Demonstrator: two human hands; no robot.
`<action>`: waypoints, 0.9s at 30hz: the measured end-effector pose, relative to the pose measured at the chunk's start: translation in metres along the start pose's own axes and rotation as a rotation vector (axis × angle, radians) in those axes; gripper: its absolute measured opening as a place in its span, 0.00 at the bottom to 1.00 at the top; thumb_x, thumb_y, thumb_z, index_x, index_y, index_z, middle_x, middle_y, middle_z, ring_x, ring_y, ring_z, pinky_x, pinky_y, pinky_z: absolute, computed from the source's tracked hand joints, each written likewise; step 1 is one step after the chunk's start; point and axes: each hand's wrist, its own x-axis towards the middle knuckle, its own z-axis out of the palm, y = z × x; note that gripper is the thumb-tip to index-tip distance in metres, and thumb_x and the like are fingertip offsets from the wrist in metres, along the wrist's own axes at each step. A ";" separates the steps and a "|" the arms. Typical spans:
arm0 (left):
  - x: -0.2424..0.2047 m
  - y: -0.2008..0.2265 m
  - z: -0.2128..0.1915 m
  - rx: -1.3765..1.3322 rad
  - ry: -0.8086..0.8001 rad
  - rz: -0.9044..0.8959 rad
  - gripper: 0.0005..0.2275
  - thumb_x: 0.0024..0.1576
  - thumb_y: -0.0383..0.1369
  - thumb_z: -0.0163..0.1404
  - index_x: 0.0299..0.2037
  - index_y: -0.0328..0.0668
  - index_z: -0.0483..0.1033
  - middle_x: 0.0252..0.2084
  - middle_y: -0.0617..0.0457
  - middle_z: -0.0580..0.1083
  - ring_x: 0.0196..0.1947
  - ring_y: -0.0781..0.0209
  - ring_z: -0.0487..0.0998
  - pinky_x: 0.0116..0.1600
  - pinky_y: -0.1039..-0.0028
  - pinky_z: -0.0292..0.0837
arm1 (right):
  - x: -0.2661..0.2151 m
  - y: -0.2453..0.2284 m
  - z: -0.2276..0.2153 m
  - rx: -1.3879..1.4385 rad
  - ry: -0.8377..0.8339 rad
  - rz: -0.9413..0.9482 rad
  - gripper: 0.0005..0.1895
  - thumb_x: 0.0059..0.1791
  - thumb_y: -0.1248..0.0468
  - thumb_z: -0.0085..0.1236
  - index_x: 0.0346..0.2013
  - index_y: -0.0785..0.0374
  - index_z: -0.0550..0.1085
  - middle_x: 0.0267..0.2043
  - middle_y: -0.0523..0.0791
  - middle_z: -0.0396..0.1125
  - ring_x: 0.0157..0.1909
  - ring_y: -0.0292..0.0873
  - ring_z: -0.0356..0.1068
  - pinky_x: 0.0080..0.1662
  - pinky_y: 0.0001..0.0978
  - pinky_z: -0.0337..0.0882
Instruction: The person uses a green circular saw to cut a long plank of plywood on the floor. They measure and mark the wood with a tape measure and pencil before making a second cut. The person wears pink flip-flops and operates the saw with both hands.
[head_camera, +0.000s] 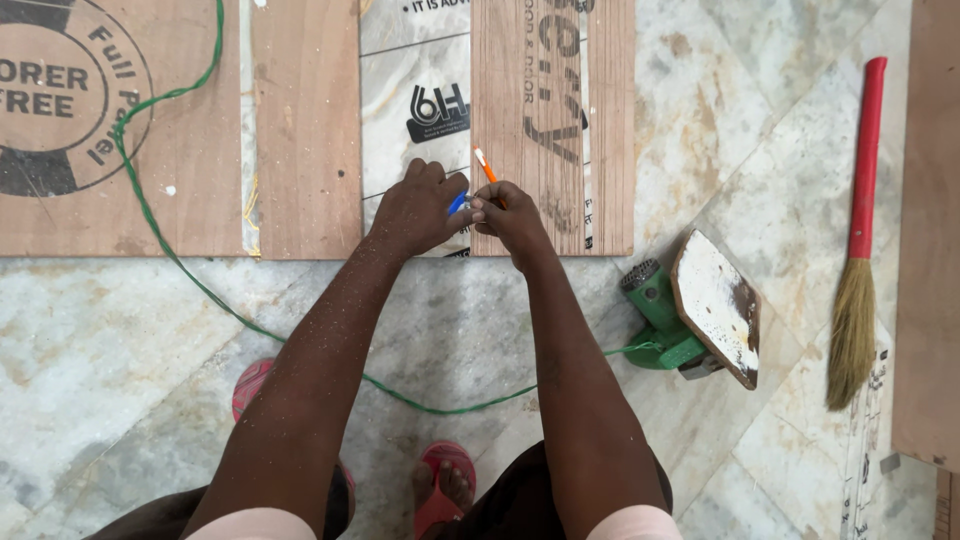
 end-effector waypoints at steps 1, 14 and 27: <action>-0.001 -0.004 0.007 0.000 0.020 0.003 0.23 0.56 0.55 0.56 0.50 0.47 0.75 0.46 0.50 0.71 0.51 0.52 0.69 0.50 0.59 0.74 | 0.001 0.005 0.002 -0.038 0.017 0.005 0.08 0.52 0.66 0.60 0.41 0.66 0.72 0.34 0.43 0.69 0.35 0.34 0.70 0.40 0.27 0.76; 0.008 -0.038 0.059 -0.226 -0.053 0.007 0.26 0.51 0.34 0.61 0.62 0.56 0.72 0.51 0.50 0.71 0.53 0.52 0.73 0.54 0.58 0.74 | 0.009 0.054 0.010 0.055 0.133 0.114 0.03 0.55 0.65 0.49 0.42 0.62 0.68 0.39 0.45 0.71 0.40 0.41 0.77 0.45 0.35 0.79; 0.033 -0.036 0.047 -0.607 -0.133 0.023 0.25 0.49 0.39 0.60 0.58 0.49 0.72 0.55 0.47 0.73 0.55 0.55 0.77 0.58 0.61 0.74 | 0.002 0.010 -0.023 0.177 -0.024 0.036 0.05 0.56 0.62 0.54 0.43 0.60 0.71 0.37 0.42 0.70 0.39 0.37 0.73 0.48 0.36 0.80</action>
